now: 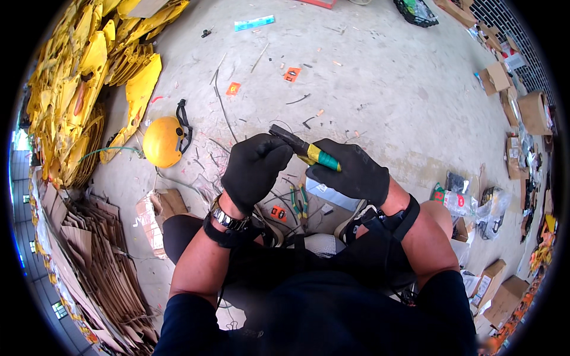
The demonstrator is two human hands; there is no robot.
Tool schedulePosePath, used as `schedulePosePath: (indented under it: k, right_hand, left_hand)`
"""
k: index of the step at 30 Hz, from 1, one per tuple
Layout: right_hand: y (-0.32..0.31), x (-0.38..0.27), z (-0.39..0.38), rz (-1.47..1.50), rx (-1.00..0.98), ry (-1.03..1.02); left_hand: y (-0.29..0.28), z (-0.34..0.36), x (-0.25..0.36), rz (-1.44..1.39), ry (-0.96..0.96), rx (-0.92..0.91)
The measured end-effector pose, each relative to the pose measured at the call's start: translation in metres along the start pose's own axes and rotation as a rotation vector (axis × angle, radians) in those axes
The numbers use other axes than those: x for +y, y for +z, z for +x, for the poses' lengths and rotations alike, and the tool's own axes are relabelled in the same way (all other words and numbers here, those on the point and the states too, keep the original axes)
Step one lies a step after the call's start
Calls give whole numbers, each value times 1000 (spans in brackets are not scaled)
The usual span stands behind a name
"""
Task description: The person manipulates a bundle of wires, cuts a wire using pliers, and strips the ends of several wires.
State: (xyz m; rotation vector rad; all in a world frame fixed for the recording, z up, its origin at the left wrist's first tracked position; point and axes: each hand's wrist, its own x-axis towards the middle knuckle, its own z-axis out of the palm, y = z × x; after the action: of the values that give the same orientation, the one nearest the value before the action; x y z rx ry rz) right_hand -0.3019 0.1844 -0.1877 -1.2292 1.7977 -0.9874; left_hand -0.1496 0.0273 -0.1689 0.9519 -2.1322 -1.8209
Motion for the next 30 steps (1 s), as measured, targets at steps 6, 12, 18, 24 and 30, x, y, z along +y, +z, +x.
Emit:
schedulePosePath:
  k: [6, 12, 18, 24, 30]
  right_hand:
    - [-2, 12, 4, -98, 91, -84]
    - [-9, 11, 12, -153, 153, -96]
    - [-13, 14, 16, -91, 166, -65]
    - [-28, 13, 21, -69, 207, 15]
    - [-32, 28, 25, -104, 189, 51]
  left_hand:
    - [7, -6, -3, 12, 161, 51]
    - [9, -9, -1, 309, 448, 139]
    - [12, -14, 12, 46, 157, 152]
    - [8, -25, 23, 57, 178, 136]
    - [7, -31, 25, 54, 123, 136]
